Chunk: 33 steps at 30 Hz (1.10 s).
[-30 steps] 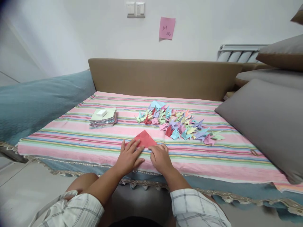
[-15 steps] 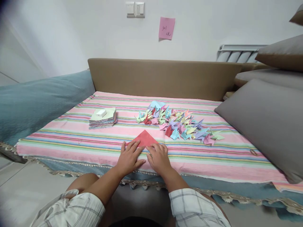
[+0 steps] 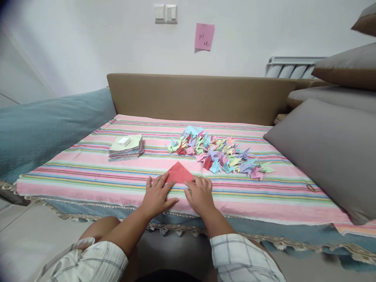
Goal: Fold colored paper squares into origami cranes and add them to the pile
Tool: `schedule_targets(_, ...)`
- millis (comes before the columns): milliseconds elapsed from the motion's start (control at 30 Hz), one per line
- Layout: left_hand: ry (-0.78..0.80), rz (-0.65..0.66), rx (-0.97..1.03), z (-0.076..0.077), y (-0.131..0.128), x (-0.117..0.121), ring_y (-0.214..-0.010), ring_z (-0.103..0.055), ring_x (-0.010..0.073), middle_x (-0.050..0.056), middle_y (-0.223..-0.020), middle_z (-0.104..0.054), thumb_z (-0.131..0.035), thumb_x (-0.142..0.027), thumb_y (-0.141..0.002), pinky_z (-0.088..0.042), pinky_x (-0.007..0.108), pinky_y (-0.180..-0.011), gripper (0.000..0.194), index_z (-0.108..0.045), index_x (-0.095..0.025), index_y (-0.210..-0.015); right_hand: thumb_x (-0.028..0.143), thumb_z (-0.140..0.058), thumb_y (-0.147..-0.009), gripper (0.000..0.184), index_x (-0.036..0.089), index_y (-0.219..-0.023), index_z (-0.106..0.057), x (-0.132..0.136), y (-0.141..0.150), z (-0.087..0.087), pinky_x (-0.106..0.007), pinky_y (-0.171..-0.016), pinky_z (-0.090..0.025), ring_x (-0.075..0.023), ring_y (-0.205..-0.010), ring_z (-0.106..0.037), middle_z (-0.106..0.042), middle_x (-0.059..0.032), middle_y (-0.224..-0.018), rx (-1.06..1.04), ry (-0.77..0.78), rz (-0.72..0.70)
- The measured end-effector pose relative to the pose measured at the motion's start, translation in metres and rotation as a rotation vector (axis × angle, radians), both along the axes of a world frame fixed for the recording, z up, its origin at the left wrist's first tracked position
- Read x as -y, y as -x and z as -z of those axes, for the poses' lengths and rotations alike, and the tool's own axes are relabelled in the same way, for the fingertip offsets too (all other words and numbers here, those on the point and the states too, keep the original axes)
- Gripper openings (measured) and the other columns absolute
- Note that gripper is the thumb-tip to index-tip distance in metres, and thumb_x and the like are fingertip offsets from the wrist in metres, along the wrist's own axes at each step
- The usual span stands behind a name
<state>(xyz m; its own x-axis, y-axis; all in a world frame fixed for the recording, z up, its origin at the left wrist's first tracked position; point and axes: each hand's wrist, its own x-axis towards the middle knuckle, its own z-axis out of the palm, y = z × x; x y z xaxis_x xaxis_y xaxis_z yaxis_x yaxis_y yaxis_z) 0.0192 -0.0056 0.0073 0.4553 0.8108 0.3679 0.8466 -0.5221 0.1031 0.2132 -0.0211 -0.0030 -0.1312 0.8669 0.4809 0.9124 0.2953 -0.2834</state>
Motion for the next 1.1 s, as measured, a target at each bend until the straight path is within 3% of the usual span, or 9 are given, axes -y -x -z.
schedule_targets(467, -0.064, -0.189, 0.067, -0.014, 0.036, -0.011, -0.118, -0.043, 0.0304, 0.006, -0.134, -0.048, -0.058, -0.044, -0.075, -0.016, 0.059, -0.103, 0.022, -0.07, -0.03, -0.087, 0.025, -0.053, -0.08, 0.018, 0.027, -0.077, -0.07, -0.003, -0.028, 0.002, -0.043, -0.092, -0.02, -0.0211, -0.095, -0.047, -0.059, -0.0033, -0.097, -0.009, -0.033, 0.184)
schedule_targets(667, -0.071, -0.253, 0.107, -0.016, 0.042, -0.016, -0.115, -0.046, 0.0274, 0.004, -0.127, -0.054, -0.054, -0.038, -0.079, -0.016, 0.058, -0.103, 0.02, -0.069, -0.027, -0.075, 0.026, -0.053, -0.079, 0.014, 0.023, -0.072, -0.066, -0.003, -0.033, 0.0, -0.041, -0.087, -0.023, -0.0202, -0.087, -0.048, -0.06, -0.0028, -0.089, 0.002, -0.04, 0.228)
schedule_targets(800, -0.002, -0.308, 0.173, -0.013, 0.039, -0.021, -0.115, -0.047, 0.0268, 0.006, -0.126, -0.055, -0.053, -0.038, -0.079, -0.022, 0.056, -0.101, 0.019, -0.066, -0.024, -0.084, 0.031, -0.053, -0.08, 0.013, 0.021, -0.079, -0.062, -0.005, -0.032, 0.001, -0.038, -0.085, -0.027, -0.0197, -0.082, -0.049, -0.061, -0.0026, -0.083, -0.03, -0.032, 0.217)
schedule_targets(933, 0.03, -0.327, 0.185, -0.009, 0.034, -0.024, -0.118, -0.045, 0.0269, 0.007, -0.129, -0.053, -0.05, -0.04, -0.082, -0.022, 0.055, -0.102, 0.03, -0.062, -0.027, -0.106, 0.031, -0.051, -0.081, 0.027, 0.021, -0.106, -0.058, -0.008, -0.03, 0.006, -0.039, -0.09, -0.025, -0.0217, -0.095, -0.052, -0.063, -0.0057, -0.099, -0.057, -0.054, 0.155)
schedule_targets(1100, 0.04, -0.324, 0.182, -0.007, 0.032, -0.026, -0.119, -0.044, 0.0278, 0.005, -0.13, -0.052, -0.049, -0.041, -0.083, -0.019, 0.057, -0.102, 0.027, -0.065, -0.03, -0.101, 0.031, -0.052, -0.081, 0.028, 0.023, -0.107, -0.06, -0.009, -0.03, 0.009, -0.04, -0.091, -0.025, -0.0228, -0.1, -0.052, -0.063, -0.0062, -0.107, -0.066, -0.015, 0.137)
